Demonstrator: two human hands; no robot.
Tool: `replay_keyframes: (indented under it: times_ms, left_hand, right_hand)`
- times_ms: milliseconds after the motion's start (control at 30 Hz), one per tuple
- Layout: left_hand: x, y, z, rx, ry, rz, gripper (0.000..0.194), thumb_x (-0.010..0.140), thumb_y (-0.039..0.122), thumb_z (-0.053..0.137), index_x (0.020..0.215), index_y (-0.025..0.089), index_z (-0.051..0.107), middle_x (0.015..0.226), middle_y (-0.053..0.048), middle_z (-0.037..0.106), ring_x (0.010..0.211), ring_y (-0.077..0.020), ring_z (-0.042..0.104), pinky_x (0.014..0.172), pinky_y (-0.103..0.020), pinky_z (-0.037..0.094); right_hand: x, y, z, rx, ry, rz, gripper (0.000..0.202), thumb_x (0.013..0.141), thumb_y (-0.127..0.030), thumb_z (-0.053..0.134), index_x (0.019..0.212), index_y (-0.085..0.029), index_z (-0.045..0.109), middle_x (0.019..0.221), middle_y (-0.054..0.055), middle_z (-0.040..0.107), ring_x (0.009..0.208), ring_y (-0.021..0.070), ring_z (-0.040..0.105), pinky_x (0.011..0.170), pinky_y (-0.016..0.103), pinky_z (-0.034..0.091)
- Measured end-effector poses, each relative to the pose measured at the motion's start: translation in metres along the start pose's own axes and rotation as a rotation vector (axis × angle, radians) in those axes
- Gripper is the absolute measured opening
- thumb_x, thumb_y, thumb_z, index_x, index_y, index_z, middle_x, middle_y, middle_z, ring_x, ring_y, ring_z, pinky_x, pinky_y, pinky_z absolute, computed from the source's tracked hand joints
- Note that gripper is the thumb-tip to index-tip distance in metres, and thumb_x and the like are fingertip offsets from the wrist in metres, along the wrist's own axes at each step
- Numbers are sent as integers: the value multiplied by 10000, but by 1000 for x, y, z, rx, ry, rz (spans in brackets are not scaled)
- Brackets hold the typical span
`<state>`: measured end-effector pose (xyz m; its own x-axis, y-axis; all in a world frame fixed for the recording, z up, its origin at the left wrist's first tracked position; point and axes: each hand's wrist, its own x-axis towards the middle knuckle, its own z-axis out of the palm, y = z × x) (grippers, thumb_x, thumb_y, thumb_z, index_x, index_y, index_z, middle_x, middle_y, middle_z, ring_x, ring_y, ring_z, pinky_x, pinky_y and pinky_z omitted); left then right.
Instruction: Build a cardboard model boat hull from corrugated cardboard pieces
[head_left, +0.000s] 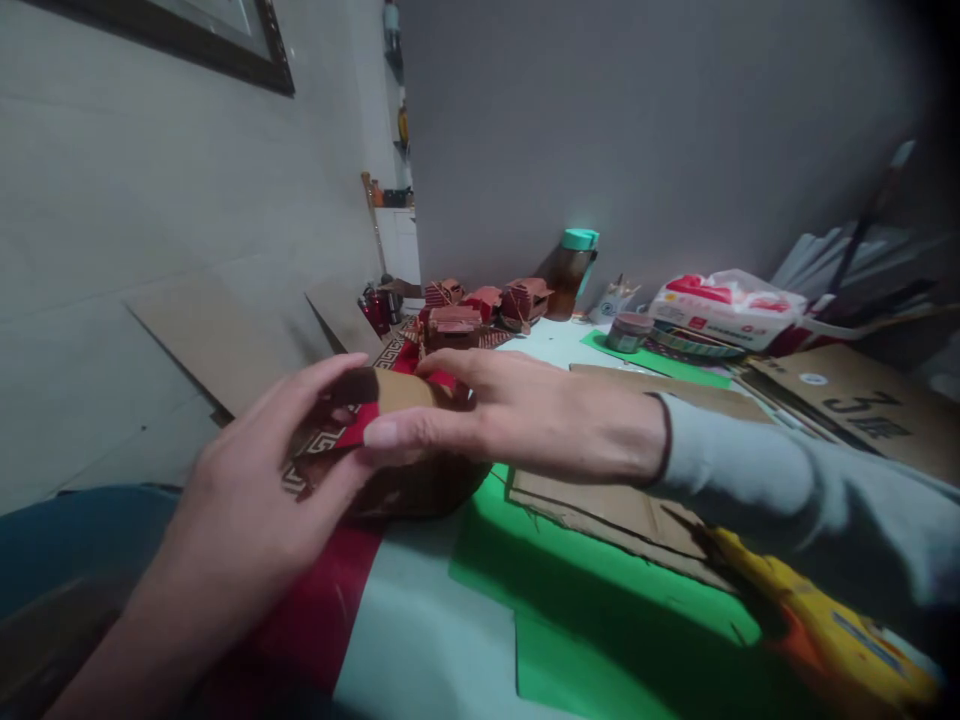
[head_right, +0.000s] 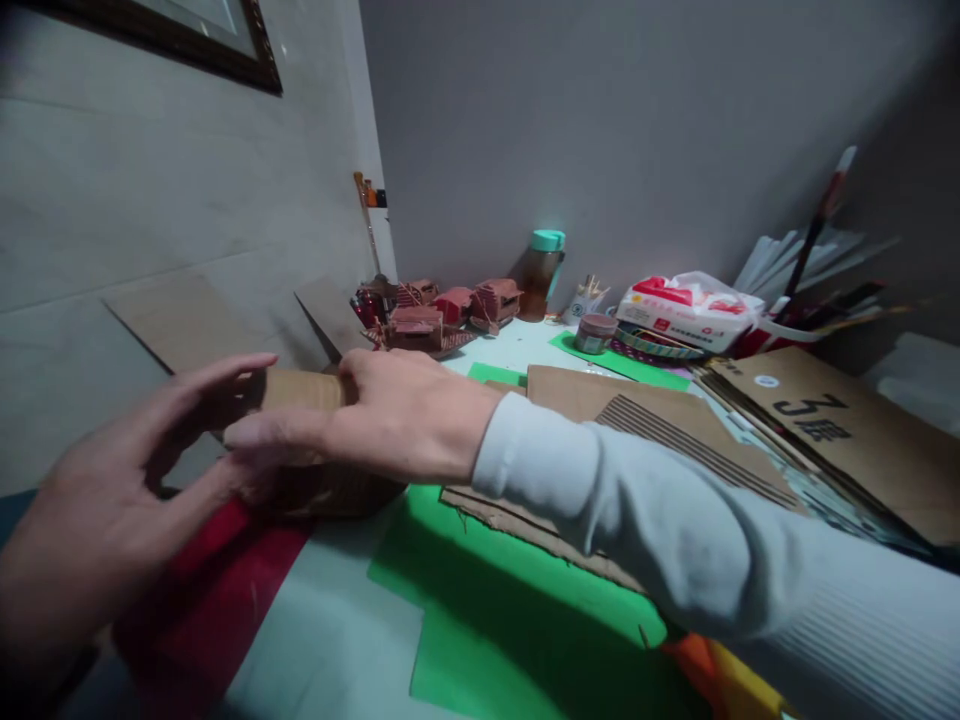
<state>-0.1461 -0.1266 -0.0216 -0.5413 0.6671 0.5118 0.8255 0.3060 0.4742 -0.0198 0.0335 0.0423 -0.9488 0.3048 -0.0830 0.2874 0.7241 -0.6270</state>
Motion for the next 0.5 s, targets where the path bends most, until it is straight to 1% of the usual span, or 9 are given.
replay_keyframes:
  times_ms: [33,100,167,233,300,400,500]
  left_hand:
    - [2,-5,-1,-72,-40,-66,475,804,591,572,1239,402,551,1146,46,674,1042,-253,645,904,-359,520]
    - [6,-17,-3,-248,-137,-189,471,759,616,611,1168,382,584,1079,42,697,1014,-248,663,813,-305,561]
    - [7,-26,-2,-362,-234,-230,439,748,597,642,1125,377,595,1094,46,695,1028,-229,660,789,-260,563]
    - [7,-33,2,-328,-280,-196,414,765,579,640,1131,392,590,1142,52,682,1061,-226,641,851,-284,543]
    - [7,-38,6,-221,-280,-143,436,760,602,625,1139,389,591,1169,39,677,1098,-261,618,913,-353,514]
    - [8,-42,9,-114,-284,-88,506,744,650,596,1149,347,614,1178,3,685,1071,-320,623,935,-424,490]
    - [9,-46,9,-88,-331,-46,490,754,629,609,1148,338,633,1151,4,699,1039,-320,636,933,-410,485]
  right_hand:
    - [3,3,-2,5,-35,-29,535,833,-620,589,1140,-186,652,1020,82,691,874,247,639,678,323,491]
    - [10,15,-4,14,-67,-110,384,895,-465,599,1106,-153,677,957,67,702,851,218,644,671,291,478]
    - [19,29,-2,56,-51,-181,320,896,-350,629,1110,-117,683,865,52,706,801,192,651,668,269,476]
    - [27,42,3,112,-37,-212,330,871,-321,662,1111,-96,683,821,43,704,782,179,654,673,256,478]
    - [32,50,9,104,-7,-209,341,845,-325,694,1093,-91,689,817,40,701,774,173,646,660,248,465]
    - [32,52,17,36,37,-186,338,813,-346,730,1033,-91,705,803,31,680,738,159,609,616,241,422]
    - [29,49,23,23,37,-184,329,810,-361,736,994,-89,710,739,8,644,670,132,559,585,235,388]
